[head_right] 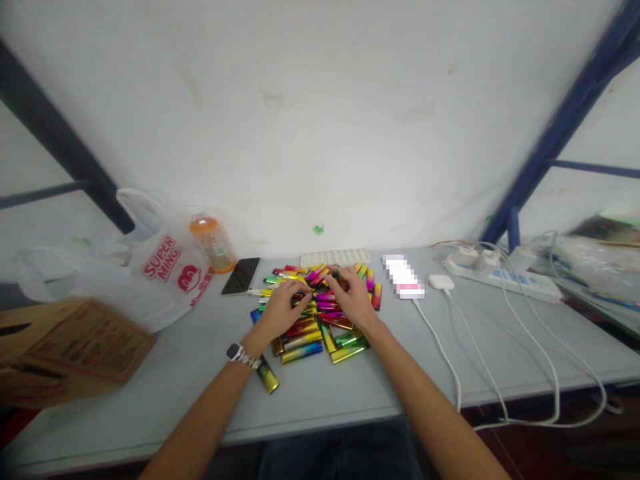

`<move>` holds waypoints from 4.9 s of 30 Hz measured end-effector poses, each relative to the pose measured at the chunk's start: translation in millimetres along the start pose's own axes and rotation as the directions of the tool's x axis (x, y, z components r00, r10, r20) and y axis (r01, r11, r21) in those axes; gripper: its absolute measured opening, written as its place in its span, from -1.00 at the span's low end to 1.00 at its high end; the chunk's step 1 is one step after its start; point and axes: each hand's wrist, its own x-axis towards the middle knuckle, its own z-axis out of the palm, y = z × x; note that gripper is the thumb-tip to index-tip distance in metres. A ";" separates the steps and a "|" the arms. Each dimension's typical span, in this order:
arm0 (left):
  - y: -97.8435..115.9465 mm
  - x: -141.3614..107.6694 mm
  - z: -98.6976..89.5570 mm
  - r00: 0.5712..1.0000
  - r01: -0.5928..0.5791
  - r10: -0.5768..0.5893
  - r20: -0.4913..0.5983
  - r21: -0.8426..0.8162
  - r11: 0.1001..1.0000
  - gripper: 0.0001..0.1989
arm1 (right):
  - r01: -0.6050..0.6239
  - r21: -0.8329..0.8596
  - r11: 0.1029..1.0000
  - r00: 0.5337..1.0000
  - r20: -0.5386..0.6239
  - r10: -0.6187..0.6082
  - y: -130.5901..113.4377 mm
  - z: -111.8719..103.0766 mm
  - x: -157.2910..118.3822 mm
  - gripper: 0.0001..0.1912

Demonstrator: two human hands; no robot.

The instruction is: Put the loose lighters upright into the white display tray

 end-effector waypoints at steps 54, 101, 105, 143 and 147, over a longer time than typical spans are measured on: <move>-4.1 55.7 21.4 0.972 0.070 -0.058 -0.228 0.046 0.996 -0.85 | 0.310 -0.690 0.654 0.941 0.321 -0.107 61.1 3.3 140.6 -0.58; 12.7 21.2 19.7 0.988 -0.124 0.102 -0.116 -0.195 0.973 -0.86 | -0.265 0.393 0.881 0.935 -0.119 0.335 -15.6 28.0 0.8 -0.58; 11.4 21.3 20.9 0.988 -0.122 0.101 -0.113 -0.196 0.973 -0.86 | -0.249 0.463 0.851 0.939 -0.100 0.329 -17.1 28.4 -0.8 -0.54; 14.8 47.8 20.9 0.998 0.028 -0.041 0.039 0.298 0.954 -0.81 | 0.063 -0.003 0.998 0.984 -0.168 -0.063 -1.0 -0.2 19.7 -0.66; 14.3 54.3 22.9 0.998 0.008 -0.029 0.061 0.316 0.949 -0.81 | 0.068 -0.117 0.991 0.994 -0.072 -0.077 2.2 -12.6 33.6 -0.64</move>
